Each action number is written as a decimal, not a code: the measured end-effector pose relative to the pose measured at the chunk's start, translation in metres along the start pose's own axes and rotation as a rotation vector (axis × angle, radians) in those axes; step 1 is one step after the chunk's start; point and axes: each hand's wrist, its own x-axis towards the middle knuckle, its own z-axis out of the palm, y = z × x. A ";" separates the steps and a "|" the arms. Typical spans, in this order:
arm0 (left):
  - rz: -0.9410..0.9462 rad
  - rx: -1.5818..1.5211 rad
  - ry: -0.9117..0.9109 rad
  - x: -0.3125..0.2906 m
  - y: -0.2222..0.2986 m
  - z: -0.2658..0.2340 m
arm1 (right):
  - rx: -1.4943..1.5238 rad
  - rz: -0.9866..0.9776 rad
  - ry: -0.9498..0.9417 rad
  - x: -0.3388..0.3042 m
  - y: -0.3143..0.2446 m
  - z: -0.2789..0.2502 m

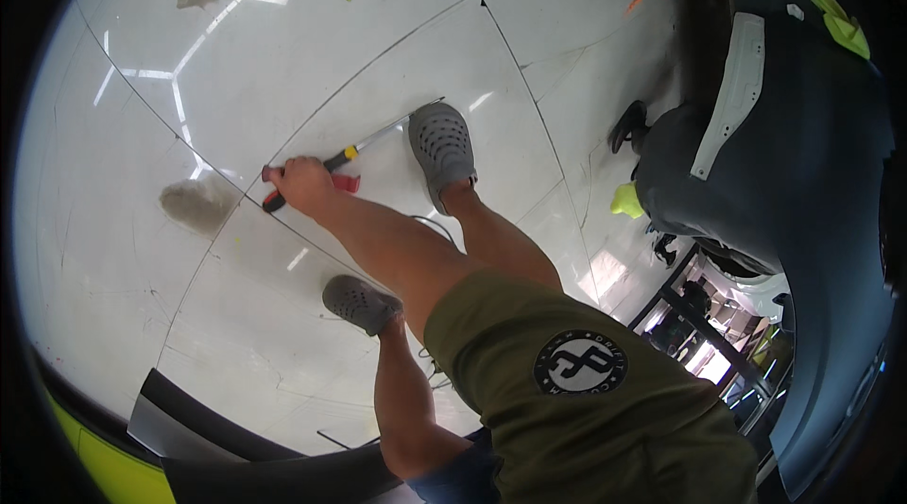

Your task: The person assembles a car door panel by attaching a trim piece to the main panel using a screwdriver. They then move the assembled panel to another room and place it on a table.

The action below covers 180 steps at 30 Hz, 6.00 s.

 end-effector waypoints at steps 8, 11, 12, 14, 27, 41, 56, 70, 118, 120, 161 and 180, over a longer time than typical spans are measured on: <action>0.082 0.232 0.046 -0.062 0.083 0.010 | 0.200 0.154 -0.117 -0.078 0.103 -0.177; 0.094 0.291 0.057 -0.109 0.126 0.042 | 0.328 0.154 -0.095 -0.164 0.170 -0.263; 0.108 0.296 0.060 -0.125 0.139 0.053 | 0.373 0.231 -0.085 -0.193 0.193 -0.287; 0.244 0.118 0.009 -0.156 0.150 0.073 | 0.496 0.367 -0.027 -0.252 0.239 -0.330; 0.661 0.683 -0.258 -0.226 0.383 0.136 | 0.981 1.077 0.268 -0.397 0.464 -0.508; 0.718 0.797 -0.020 -0.145 0.669 0.212 | 0.904 1.536 0.290 -0.289 0.737 -0.465; 0.753 1.051 -0.057 -0.110 0.847 0.380 | 0.981 1.594 0.408 -0.124 0.946 -0.341; 0.982 0.901 -0.168 -0.295 0.904 0.350 | 1.021 0.877 0.656 -0.296 0.772 -0.742; 0.658 0.554 -0.133 -0.380 1.175 0.508 | -0.177 1.082 0.263 -0.322 1.432 -1.154; 0.620 0.570 -0.042 -0.382 1.169 0.510 | 0.059 1.170 0.443 -0.295 1.435 -1.147; 1.026 0.902 -0.139 -0.360 1.198 0.475 | 1.107 0.996 0.870 -0.316 1.237 -1.343; 1.144 1.048 -0.088 -0.311 1.199 0.437 | 1.728 0.873 1.043 -0.324 0.948 -1.241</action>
